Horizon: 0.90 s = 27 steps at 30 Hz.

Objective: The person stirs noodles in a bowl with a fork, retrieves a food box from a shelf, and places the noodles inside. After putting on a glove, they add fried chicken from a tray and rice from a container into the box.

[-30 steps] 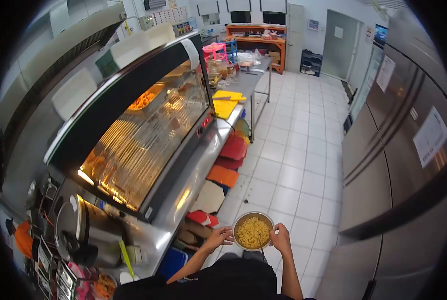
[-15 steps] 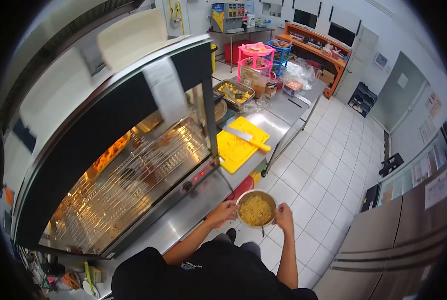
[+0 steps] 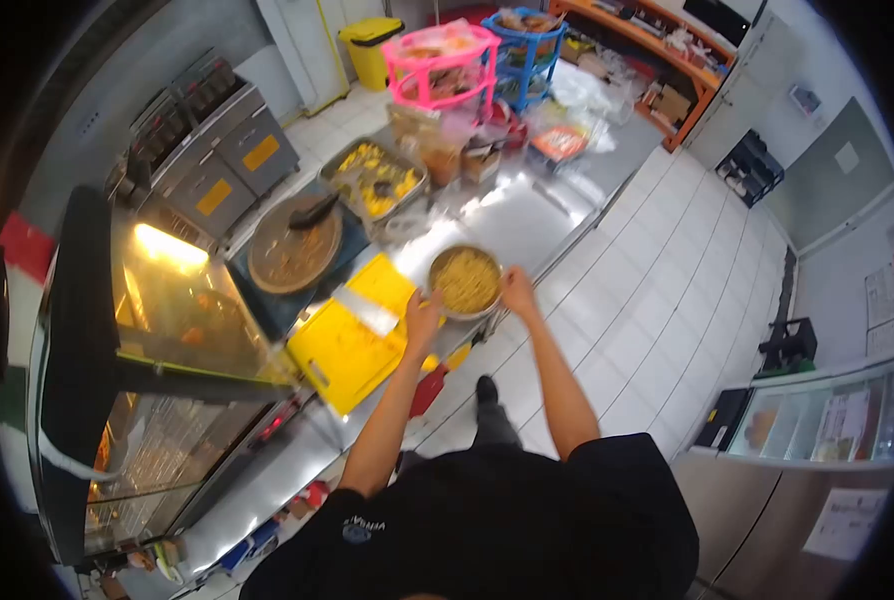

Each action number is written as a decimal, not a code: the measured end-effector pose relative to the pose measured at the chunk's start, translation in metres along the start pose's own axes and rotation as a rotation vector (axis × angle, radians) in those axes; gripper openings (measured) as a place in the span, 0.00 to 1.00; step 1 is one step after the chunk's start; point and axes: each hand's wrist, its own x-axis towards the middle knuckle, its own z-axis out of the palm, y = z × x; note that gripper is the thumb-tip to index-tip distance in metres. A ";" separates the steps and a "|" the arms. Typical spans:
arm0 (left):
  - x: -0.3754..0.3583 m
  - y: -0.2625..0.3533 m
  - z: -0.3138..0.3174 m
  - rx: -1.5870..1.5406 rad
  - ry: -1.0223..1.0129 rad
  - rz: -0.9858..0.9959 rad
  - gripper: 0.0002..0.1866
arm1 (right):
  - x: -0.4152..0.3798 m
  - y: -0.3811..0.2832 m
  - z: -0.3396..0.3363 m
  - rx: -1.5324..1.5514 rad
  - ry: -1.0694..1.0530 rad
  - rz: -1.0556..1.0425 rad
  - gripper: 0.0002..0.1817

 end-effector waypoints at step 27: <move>-0.047 -0.117 0.126 -1.675 0.342 -0.593 0.41 | 0.012 0.163 -0.198 0.162 -0.365 0.414 0.16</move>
